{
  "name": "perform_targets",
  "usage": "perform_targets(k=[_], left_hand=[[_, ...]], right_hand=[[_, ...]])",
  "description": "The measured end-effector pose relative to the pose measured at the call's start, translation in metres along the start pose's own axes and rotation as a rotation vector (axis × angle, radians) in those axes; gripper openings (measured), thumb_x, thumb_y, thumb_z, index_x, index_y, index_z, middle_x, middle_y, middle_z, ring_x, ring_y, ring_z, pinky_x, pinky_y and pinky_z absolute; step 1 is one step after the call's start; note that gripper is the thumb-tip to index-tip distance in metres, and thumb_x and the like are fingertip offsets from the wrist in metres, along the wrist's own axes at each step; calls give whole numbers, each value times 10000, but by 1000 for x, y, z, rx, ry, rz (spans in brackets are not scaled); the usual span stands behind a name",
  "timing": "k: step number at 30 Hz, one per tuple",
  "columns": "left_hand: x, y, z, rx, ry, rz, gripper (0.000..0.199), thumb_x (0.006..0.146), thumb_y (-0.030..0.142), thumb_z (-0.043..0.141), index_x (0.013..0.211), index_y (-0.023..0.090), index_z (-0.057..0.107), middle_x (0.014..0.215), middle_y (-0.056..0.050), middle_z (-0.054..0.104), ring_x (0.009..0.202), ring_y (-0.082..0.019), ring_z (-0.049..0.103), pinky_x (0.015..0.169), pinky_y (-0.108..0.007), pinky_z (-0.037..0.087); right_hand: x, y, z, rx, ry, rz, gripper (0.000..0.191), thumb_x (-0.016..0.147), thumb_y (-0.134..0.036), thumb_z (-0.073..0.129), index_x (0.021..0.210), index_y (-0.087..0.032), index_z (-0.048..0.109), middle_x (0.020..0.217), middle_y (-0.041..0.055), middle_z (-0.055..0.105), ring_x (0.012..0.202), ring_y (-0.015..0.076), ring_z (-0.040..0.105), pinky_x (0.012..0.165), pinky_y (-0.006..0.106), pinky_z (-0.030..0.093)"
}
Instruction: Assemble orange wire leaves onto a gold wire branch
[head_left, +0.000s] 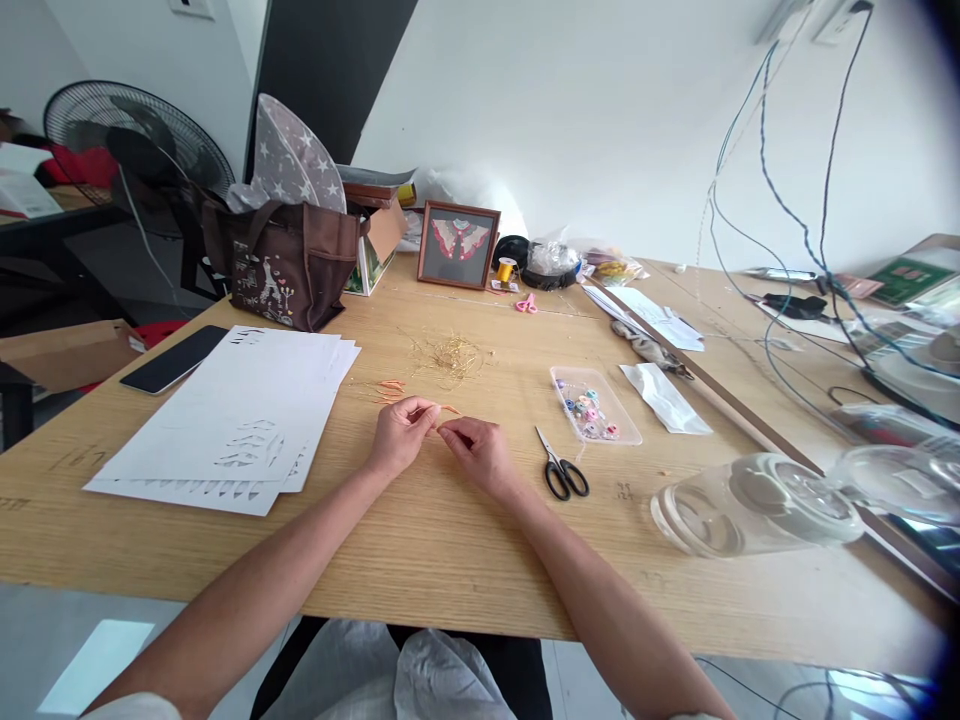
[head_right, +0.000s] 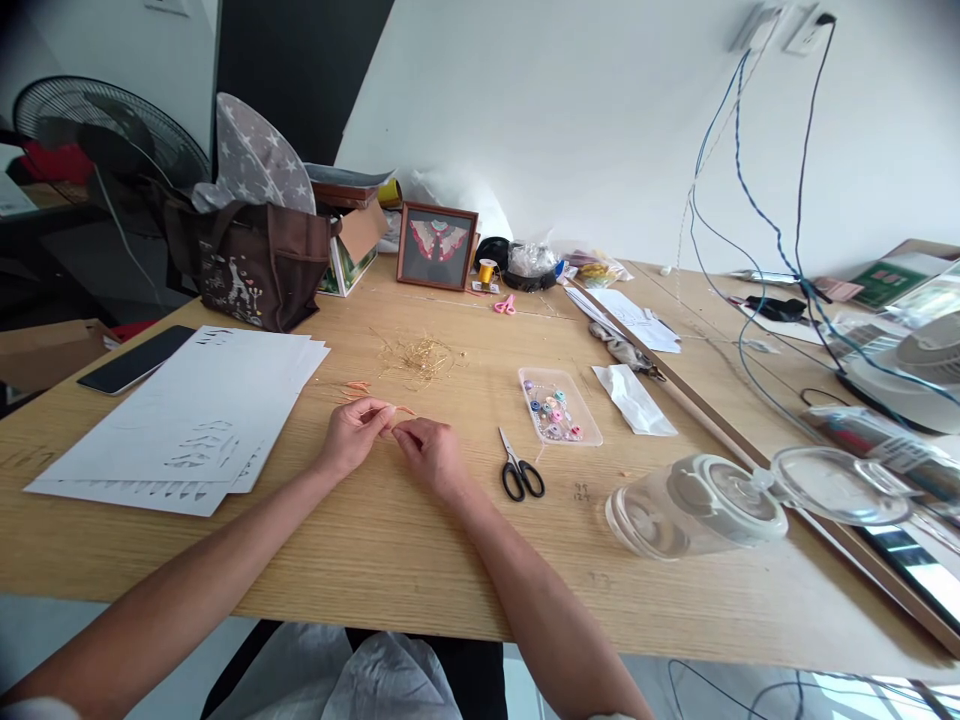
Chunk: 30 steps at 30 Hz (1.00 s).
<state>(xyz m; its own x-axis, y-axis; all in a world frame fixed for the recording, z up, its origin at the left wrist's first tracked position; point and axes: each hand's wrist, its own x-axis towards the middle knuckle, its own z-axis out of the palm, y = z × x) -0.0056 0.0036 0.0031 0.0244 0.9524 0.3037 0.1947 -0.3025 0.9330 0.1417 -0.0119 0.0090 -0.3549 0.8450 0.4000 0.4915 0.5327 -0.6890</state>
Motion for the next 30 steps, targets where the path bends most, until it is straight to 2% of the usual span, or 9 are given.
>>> perform_targets(k=[3,7,11,15,19,24,30], left_hand=[[0,-1,-1,150,-11,64,237,784,331,527,656,145,601,532,24,516,508,-87,448,505,-195,351],[1,-4,-2,256,-71,150,218,794,315,522,719,153,647,621,-9,608,564,-109,507,537,-206,370],[0,-3,-1,207,-193,188,188,785,301,544,728,163,659,678,-31,647,616,-129,553,580,-223,406],[-1,2,1,67,-251,142,178,771,304,562,706,161,646,631,-12,613,588,-115,533,568,-216,413],[0,5,2,-96,-186,33,194,762,329,568,712,151,628,563,13,559,531,-97,498,548,-215,418],[2,2,2,-228,-59,-28,224,756,358,572,681,149,594,552,21,537,530,-91,488,570,-223,427],[1,0,3,-215,-3,-56,217,749,354,582,677,150,593,539,29,530,520,-89,487,555,-213,422]], right_hand=[[-1,2,-1,-85,4,-19,261,874,-268,441,802,-161,668,692,45,635,611,125,546,591,218,384],[0,4,-7,-176,51,-31,260,882,-267,425,833,-167,659,744,66,643,655,136,568,611,223,391],[3,8,-16,-180,114,-10,248,871,-271,431,815,-173,652,738,58,644,650,138,569,616,225,398],[6,13,-21,-84,151,71,255,858,-289,447,758,-163,645,649,31,623,587,133,549,581,222,395],[7,13,-17,23,102,122,275,849,-315,461,735,-148,648,637,19,605,568,120,518,542,210,372],[3,7,-5,76,58,147,321,851,-351,458,733,-137,665,575,-6,545,497,91,434,465,203,298],[0,0,2,93,22,108,288,864,-317,446,809,-162,682,654,10,618,544,105,489,527,205,356]])
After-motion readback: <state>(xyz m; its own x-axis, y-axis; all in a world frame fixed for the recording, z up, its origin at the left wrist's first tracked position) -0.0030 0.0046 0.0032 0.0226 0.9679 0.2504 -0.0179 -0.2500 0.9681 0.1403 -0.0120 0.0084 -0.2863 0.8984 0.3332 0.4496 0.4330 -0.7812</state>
